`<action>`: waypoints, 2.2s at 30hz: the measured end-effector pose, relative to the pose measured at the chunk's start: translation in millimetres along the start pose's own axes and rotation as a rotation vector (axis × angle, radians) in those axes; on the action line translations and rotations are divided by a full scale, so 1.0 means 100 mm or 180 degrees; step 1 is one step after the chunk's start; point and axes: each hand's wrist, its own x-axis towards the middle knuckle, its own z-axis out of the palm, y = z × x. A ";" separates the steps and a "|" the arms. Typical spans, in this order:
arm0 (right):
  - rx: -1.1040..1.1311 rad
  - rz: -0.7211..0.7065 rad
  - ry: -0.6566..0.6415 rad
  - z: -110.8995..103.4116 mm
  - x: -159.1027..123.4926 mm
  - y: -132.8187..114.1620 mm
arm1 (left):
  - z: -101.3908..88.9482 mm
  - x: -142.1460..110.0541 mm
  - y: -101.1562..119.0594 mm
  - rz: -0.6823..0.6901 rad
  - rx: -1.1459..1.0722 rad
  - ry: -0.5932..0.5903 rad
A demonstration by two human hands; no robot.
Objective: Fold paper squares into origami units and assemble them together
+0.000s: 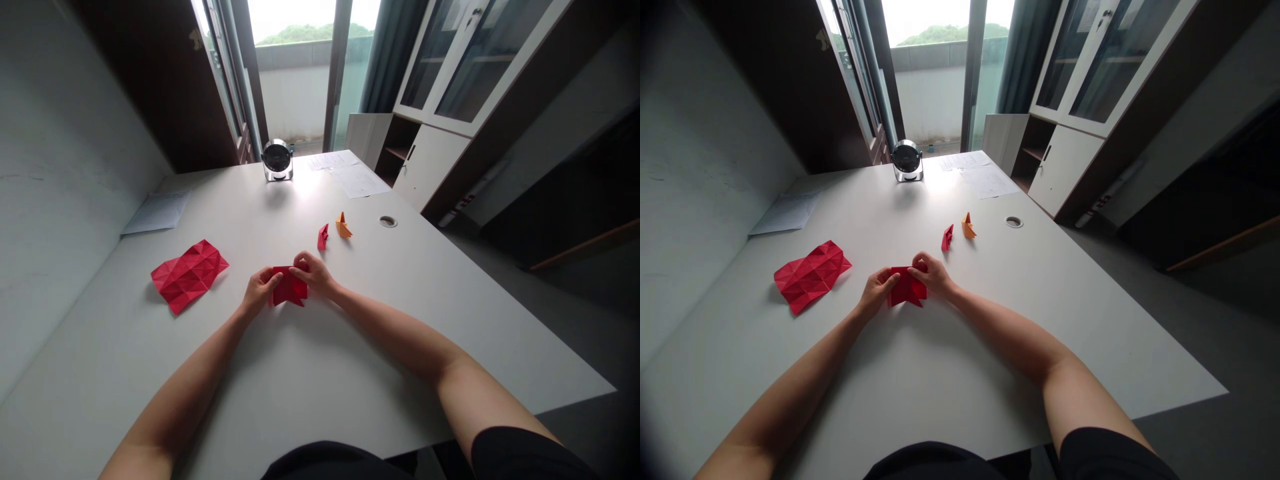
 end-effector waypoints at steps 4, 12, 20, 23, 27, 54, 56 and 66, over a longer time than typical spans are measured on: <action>-0.0021 -0.0057 -0.0156 0.02 -0.02 -0.04 | -0.01 0.01 -0.04 -0.0002 0.0047 0.0069; 0.0327 0.0211 -0.0131 -0.01 0.02 0.00 | -0.02 0.01 -0.01 -0.0054 -0.0187 0.0318; 0.0322 0.0213 -0.0150 0.00 0.03 0.03 | -0.01 0.02 -0.02 -0.0223 -0.0211 0.0200; 0.0505 0.0300 0.0016 -0.01 0.03 0.03 | -0.02 0.03 -0.05 -0.0280 -0.0390 0.0270; 0.0570 0.0284 0.0153 -0.02 0.04 -0.01 | -0.04 0.04 -0.05 -0.0309 -0.0388 0.0270; 0.1174 0.0199 0.0032 -0.04 0.04 -0.04 | -0.08 0.11 -0.06 -0.0084 -0.0769 0.0655; 0.1261 0.0286 0.0094 -0.04 0.05 -0.02 | -0.06 0.09 -0.06 -0.0065 -0.0598 0.0543; 0.1438 0.0418 -0.0018 -0.03 0.06 0.02 | -0.02 0.05 -0.07 0.0131 -0.0027 0.0232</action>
